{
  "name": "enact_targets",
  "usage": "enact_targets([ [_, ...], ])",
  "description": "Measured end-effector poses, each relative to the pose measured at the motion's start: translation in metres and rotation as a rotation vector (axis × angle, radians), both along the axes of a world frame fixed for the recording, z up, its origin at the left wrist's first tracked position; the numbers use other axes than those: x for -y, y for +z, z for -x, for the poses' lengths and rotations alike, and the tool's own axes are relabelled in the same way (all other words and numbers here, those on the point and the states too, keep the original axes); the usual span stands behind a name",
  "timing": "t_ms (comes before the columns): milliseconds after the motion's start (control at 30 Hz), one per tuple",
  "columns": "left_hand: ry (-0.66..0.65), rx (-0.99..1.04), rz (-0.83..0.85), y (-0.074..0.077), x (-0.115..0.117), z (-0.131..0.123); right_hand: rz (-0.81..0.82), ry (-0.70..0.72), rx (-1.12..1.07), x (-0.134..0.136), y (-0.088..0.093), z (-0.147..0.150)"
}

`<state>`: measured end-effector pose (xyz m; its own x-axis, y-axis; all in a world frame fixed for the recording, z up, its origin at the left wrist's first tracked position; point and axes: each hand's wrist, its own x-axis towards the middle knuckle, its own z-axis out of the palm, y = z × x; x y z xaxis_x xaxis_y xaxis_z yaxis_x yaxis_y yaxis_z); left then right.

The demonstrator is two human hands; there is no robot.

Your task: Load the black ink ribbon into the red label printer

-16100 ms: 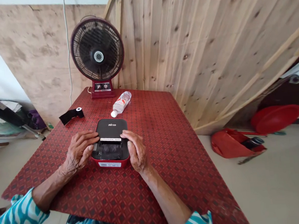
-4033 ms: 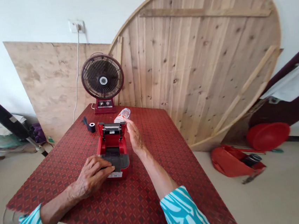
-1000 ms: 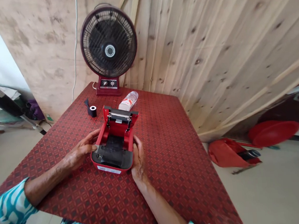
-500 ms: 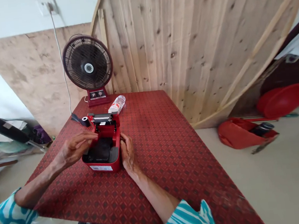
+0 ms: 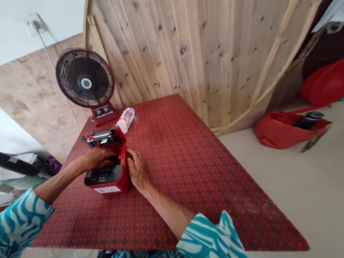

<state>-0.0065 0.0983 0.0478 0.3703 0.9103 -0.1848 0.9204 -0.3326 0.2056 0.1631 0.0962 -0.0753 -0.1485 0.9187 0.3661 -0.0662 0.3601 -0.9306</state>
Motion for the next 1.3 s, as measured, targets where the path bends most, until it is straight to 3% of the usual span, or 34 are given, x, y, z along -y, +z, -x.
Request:
enact_targets([
  [267, 0.096, 0.106, -0.040, -0.005, -0.003, 0.007, -0.008, 0.014, -0.008, 0.000, 0.001, -0.001],
  [567, 0.092, 0.216, -0.125, 0.030, 0.037, -0.004, -0.004, 0.030, -0.010, -0.001, -0.002, -0.002],
  [667, 0.215, 0.442, -0.183, 0.046, 0.059, 0.009, 0.010, 0.042, -0.029, -0.001, -0.004, -0.003],
  [767, 0.461, 0.792, -0.272, 0.051, 0.079, 0.043, 0.035, 0.066, -0.029, 0.000, -0.003, -0.005],
  [867, 0.677, 1.060, -0.330, 0.037, 0.090, 0.090, 0.054, 0.057, -0.037, 0.001, -0.002, -0.007],
  [1033, 0.892, 1.363, -0.445, -0.006, 0.089, 0.147, 0.106, 0.043, -0.033, 0.001, 0.000, -0.008],
  [1133, 0.906, 1.368, -0.454, -0.029, 0.079, 0.159, 0.136, 0.051, -0.014, 0.001, 0.000, -0.008],
  [1300, 0.830, 1.158, -0.433, -0.053, 0.043, 0.165, 0.153, 0.029, -0.028, 0.000, -0.003, -0.007],
])
